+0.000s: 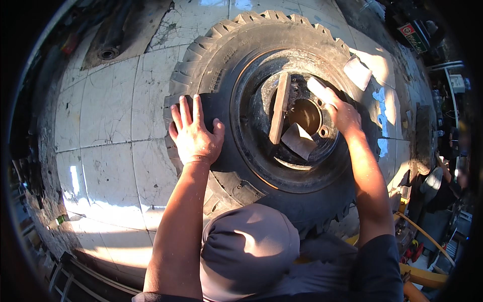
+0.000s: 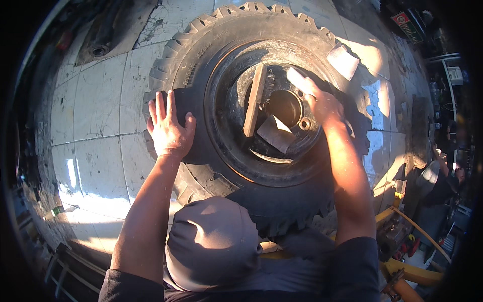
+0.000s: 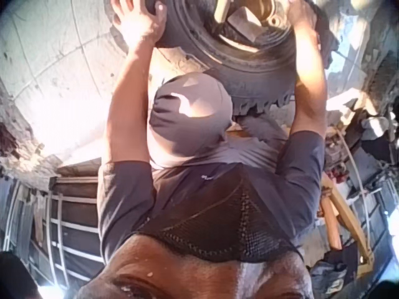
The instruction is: The person sits on the floor and uses a wire brush to scrub the sidewall of a large vehicle tire. They hold the tire steady with one hand while vigorously brushing the rubber surface with the other, moving around the circumference of the tire.
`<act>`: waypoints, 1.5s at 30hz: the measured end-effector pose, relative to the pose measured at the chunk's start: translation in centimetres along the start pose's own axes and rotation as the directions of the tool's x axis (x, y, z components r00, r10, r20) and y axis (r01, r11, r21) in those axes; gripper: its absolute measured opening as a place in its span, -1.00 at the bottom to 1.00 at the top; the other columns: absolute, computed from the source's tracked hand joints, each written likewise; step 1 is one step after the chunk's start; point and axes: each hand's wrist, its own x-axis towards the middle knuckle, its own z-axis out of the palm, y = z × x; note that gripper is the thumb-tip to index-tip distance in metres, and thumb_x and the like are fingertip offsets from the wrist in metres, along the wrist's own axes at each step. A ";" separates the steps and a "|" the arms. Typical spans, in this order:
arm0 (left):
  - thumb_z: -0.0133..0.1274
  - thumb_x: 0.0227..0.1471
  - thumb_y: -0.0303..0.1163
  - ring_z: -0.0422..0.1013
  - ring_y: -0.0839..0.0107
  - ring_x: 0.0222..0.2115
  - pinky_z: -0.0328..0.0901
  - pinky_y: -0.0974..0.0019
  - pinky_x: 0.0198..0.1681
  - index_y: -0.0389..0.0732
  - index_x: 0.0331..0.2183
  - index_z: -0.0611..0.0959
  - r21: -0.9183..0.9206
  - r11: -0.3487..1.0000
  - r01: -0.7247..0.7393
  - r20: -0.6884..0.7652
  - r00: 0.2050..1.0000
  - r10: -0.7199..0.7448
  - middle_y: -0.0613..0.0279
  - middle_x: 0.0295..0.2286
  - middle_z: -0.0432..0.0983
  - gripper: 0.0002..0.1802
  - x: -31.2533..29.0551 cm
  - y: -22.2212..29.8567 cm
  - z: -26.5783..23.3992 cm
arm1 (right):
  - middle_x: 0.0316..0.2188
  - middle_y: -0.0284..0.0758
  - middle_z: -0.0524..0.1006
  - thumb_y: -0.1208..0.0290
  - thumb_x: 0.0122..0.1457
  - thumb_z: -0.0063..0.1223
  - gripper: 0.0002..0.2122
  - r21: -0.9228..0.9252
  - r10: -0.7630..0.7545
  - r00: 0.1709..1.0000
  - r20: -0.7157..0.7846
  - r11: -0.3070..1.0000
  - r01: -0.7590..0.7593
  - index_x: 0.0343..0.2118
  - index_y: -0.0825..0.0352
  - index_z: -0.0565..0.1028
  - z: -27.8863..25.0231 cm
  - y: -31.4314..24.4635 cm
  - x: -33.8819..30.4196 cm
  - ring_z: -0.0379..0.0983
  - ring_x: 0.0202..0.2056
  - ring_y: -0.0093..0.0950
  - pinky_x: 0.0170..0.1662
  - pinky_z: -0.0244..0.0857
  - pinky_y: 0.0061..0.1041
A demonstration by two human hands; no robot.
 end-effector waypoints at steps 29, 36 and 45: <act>0.05 -0.02 -0.06 -0.09 -0.04 0.31 -0.07 -0.14 0.27 -0.03 0.29 0.17 -0.023 1.000 -0.004 -0.004 1.000 0.004 0.04 0.31 -0.04 -0.13 -0.2 0.0 0.1 | -0.02 -0.15 0.53 0.19 0.22 -0.01 -0.52 0.188 -0.039 0.999 -0.012 0.981 0.041 0.23 -0.10 0.30 0.1 -2.7 0.2 0.47 -0.01 -0.11 0.03 0.35 -0.17; 0.01 0.02 -0.02 -0.12 0.02 0.32 -0.06 -0.11 0.27 -0.01 0.31 0.14 0.024 1.000 0.011 0.015 1.000 -0.011 0.07 0.32 -0.07 -0.13 -0.1 -0.4 0.1 | 0.01 0.08 0.47 0.45 0.10 0.06 -0.43 0.622 0.292 0.947 -0.138 0.769 -0.146 0.23 0.29 0.29 6.5 -2.9 -8.8 0.45 0.03 -0.07 0.09 0.31 -0.29; 0.00 0.03 0.01 -0.11 0.01 0.31 -0.06 -0.11 0.27 -0.06 0.30 0.14 0.017 1.000 -0.026 -0.001 1.000 0.026 0.05 0.32 -0.05 -0.13 -0.2 -0.6 0.2 | -0.08 0.04 0.39 0.65 0.06 -0.09 -0.40 0.510 0.299 0.949 -0.101 0.835 -0.209 0.24 0.23 0.26 6.2 -5.1 -15.2 0.40 -0.04 0.05 0.02 0.32 -0.12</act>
